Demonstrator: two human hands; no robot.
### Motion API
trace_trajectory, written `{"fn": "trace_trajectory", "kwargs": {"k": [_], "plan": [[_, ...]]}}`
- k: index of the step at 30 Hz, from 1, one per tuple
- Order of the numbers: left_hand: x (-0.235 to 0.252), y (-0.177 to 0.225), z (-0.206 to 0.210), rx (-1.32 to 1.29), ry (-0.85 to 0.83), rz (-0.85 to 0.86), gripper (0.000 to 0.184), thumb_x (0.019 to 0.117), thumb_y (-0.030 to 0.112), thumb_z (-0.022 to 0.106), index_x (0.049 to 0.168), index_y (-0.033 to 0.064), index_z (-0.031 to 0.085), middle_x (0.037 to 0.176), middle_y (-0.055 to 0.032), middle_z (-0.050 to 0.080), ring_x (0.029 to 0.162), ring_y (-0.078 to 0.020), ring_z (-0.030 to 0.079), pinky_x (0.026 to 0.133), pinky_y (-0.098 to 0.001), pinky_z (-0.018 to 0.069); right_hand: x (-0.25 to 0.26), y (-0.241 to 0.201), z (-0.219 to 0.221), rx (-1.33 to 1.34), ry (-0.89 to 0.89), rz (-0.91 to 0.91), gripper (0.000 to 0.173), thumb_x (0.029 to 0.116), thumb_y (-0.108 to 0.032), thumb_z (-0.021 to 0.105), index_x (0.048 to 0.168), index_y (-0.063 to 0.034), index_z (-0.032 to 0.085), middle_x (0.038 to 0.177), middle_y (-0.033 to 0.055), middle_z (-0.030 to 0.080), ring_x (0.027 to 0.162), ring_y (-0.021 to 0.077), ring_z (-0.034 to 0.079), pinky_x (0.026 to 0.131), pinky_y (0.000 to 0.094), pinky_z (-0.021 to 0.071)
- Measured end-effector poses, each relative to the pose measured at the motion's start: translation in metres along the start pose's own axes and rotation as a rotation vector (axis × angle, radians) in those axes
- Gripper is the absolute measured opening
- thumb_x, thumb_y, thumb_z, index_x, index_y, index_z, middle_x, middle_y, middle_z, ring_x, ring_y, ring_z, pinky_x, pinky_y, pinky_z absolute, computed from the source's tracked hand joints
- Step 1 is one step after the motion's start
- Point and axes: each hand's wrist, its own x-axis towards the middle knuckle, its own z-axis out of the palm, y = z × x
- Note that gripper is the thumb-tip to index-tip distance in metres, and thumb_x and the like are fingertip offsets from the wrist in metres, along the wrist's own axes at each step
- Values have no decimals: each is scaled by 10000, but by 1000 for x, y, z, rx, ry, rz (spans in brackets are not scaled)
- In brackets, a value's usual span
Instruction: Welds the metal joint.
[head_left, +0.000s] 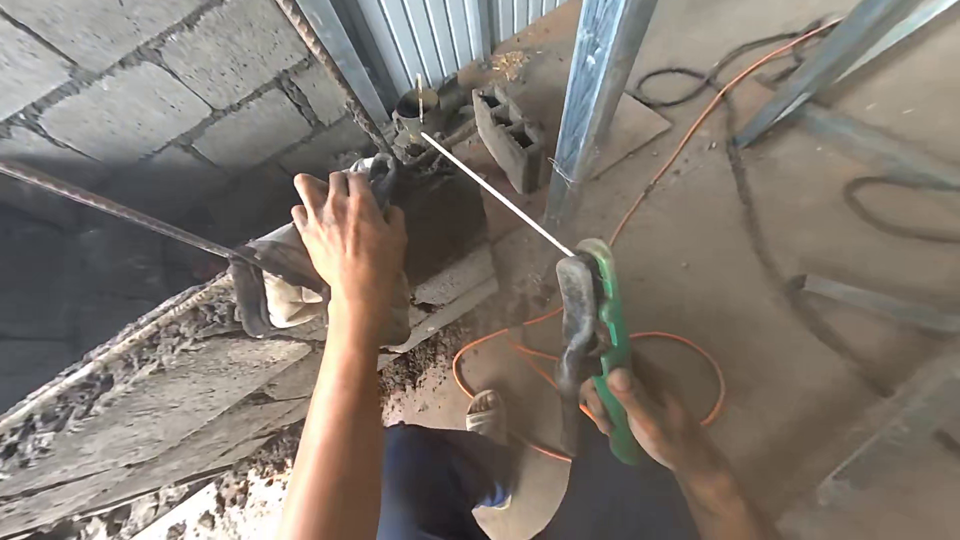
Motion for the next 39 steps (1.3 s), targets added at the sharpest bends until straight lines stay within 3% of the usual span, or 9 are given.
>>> {"fn": "trace_trajectory", "kwargs": {"k": [11, 15, 17, 20, 23, 25, 29, 35, 39], "plan": [[-5, -13, -5, -160, 27, -41, 475, 917, 346, 621, 1346, 146, 644, 1333, -115, 655, 1292, -415, 527, 977, -612, 458, -29, -12, 3, -48, 45, -8, 553, 975, -642, 532, 1113, -109, 588, 675, 29, 608, 487, 150, 587, 441, 301, 546], [-50, -6, -37, -338, 148, -61, 484, 959, 295, 618, 1416, 137, 601, 1353, -139, 640, 1261, -399, 554, 992, -592, 469, -46, -19, -13, -32, 93, -75, 518, 985, -625, 534, 1098, -122, 586, 646, 8, 595, 478, 136, 583, 447, 288, 544], [-90, 4, -53, -431, 135, -15, 476, 961, 253, 617, 1412, 108, 575, 1303, -164, 643, 1220, -403, 575, 958, -620, 476, -55, -23, -22, -30, 145, -86, 530, 972, -652, 524, 1094, -141, 593, 642, -14, 602, 472, 123, 590, 448, 285, 557], [-133, 14, -44, -552, 70, -2, 424, 937, 232, 639, 1334, 84, 636, 1182, -137, 691, 1112, -333, 633, 907, -572, 515, -65, -26, -35, -24, 185, -104, 518, 966, -666, 517, 1078, -166, 595, 632, -27, 600, 462, 117, 585, 440, 288, 558], [-153, 8, -19, -663, -25, -97, 389, 945, 221, 634, 1300, 64, 655, 1131, -128, 709, 1036, -285, 674, 882, -546, 542, -72, -27, -42, -55, 193, -104, 518, 963, -670, 521, 1063, -168, 598, 630, -28, 602, 461, 118, 585, 435, 286, 552], [-156, 1, -17, -696, -46, -194, 369, 946, 227, 656, 1279, 69, 647, 1032, -132, 708, 921, -273, 691, 793, -543, 558, -75, -27, -43, -79, 182, -104, 499, 961, -668, 528, 1044, -183, 610, 625, -36, 605, 458, 110, 590, 429, 279, 552], [-142, -16, -39, -628, 26, -240, 438, 936, 212, 699, 1334, 75, 579, 1056, -168, 703, 894, -308, 704, 752, -580, 569, -75, -16, -41, -90, 175, -99, 479, 970, -647, 536, 1044, -182, 627, 626, -34, 614, 456, 108, 587, 426, 278, 546], [-70, -25, -78, -396, 144, -172, 450, 938, 272, 635, 1344, 81, 601, 1199, -229, 668, 1143, -429, 624, 926, -640, 485, -70, 3, -36, -70, 165, -57, 478, 978, -640, 535, 1102, -188, 628, 652, -27, 614, 471, 111, 585, 434, 281, 547], [-5, -2, -65, -280, -5, -160, 418, 963, 297, 591, 1299, 51, 632, 1258, -244, 655, 1278, -452, 556, 1033, -654, 442, -66, 6, -30, -27, 195, -19, 492, 963, -647, 557, 1086, -175, 623, 652, -8, 610, 479, 126, 589, 441, 287, 547]]}}
